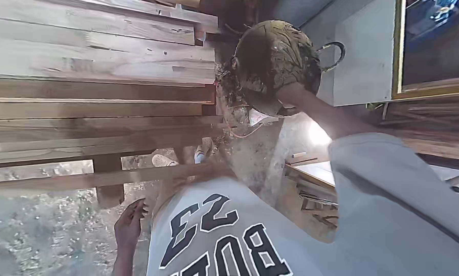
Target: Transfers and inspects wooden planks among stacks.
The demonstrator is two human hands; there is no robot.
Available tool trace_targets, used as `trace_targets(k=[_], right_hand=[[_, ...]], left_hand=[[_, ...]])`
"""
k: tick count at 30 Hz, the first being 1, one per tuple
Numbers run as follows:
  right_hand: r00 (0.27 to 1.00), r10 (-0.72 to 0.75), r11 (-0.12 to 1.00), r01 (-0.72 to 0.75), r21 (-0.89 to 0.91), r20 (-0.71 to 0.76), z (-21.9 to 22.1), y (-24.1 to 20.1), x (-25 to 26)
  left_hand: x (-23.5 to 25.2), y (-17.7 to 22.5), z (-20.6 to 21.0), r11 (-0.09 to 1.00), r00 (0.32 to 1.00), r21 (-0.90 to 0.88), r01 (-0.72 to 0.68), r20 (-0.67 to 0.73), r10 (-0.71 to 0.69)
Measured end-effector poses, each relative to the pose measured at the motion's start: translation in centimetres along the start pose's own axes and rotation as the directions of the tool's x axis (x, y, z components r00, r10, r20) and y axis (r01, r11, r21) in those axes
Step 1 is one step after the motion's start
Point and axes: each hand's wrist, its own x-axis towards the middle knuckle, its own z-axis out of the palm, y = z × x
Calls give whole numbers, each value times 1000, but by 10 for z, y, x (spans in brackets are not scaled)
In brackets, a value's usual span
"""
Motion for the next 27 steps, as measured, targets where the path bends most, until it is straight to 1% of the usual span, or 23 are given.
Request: trace_targets(k=[2, 4, 5, 7, 9, 10, 11, 12, 13, 15, 17, 18, 19, 21, 23, 25, 27], right_hand=[[993, -57, 998, 61, -34, 100, -18, 21, -16], [994, -72, 997, 73, -12, 80, -16, 49, -26], [998, -44, 999, 43, 27, 50, -15, 59, -33], [993, 116, 979, -110, 173, -25, -6, 64, -56], [945, 305, 901, -247, 356, -115, 31, 61, -62], [920, 373, 857, -291, 426, -122, 49, 55, -64], [905, 406, 829, -308, 466, -124, 64, 45, -67], [899, 411, 835, -307, 457, -148, 77, 36, -71], [901, 397, 862, -300, 409, -175, 88, 28, -76], [915, 357, 912, -299, 281, -186, 90, 16, -96], [926, 332, 930, -290, 225, -180, 73, 13, -106], [927, 335, 928, -293, 229, -171, 62, 16, -106], [928, 332, 933, -296, 205, -170, 53, 20, -100], [932, 309, 946, -281, 159, -190, 44, 31, -70], [948, 251, 959, -218, 180, -193, 40, 28, -37], [966, 167, 978, -138, 158, -195, 47, 22, -4], [981, 107, 990, -90, 112, -159, 44, 18, 10]], left_hand=[[-4, -11, 11, 999, 999, -45, 26, -26, -27], [-4, -16, 22, 994, 997, -96, 56, -40, -60], [-1, -15, 25, 993, 996, -97, 64, -48, -69], [6, -12, 30, 992, 998, -114, 44, -47, -49], [17, -10, 33, 989, 1000, -145, -2, -24, -2], [22, -9, 33, 988, 1000, -152, -20, -16, 17], [27, -8, 32, 986, 999, -162, -31, -13, 29], [32, -7, 30, 983, 999, -177, -46, -12, 45], [35, -5, 27, 982, 999, -183, -53, -3, 53], [37, -2, 20, 986, 998, -157, -50, 22, 54], [38, -5, 9, 991, 998, -121, -51, 19, 53], [37, -7, 4, 993, 998, -105, -54, 14, 56], [35, -9, -1, 993, 998, -100, -67, 7, 68], [29, -13, -8, 992, 996, -99, -84, -12, 83], [16, -9, -14, 993, 997, -93, -70, -35, 67], [0, -10, -22, 995, 997, -85, -59, -58, 54], [-12, -13, -25, 997, 995, -64, -36, -91, 30]])
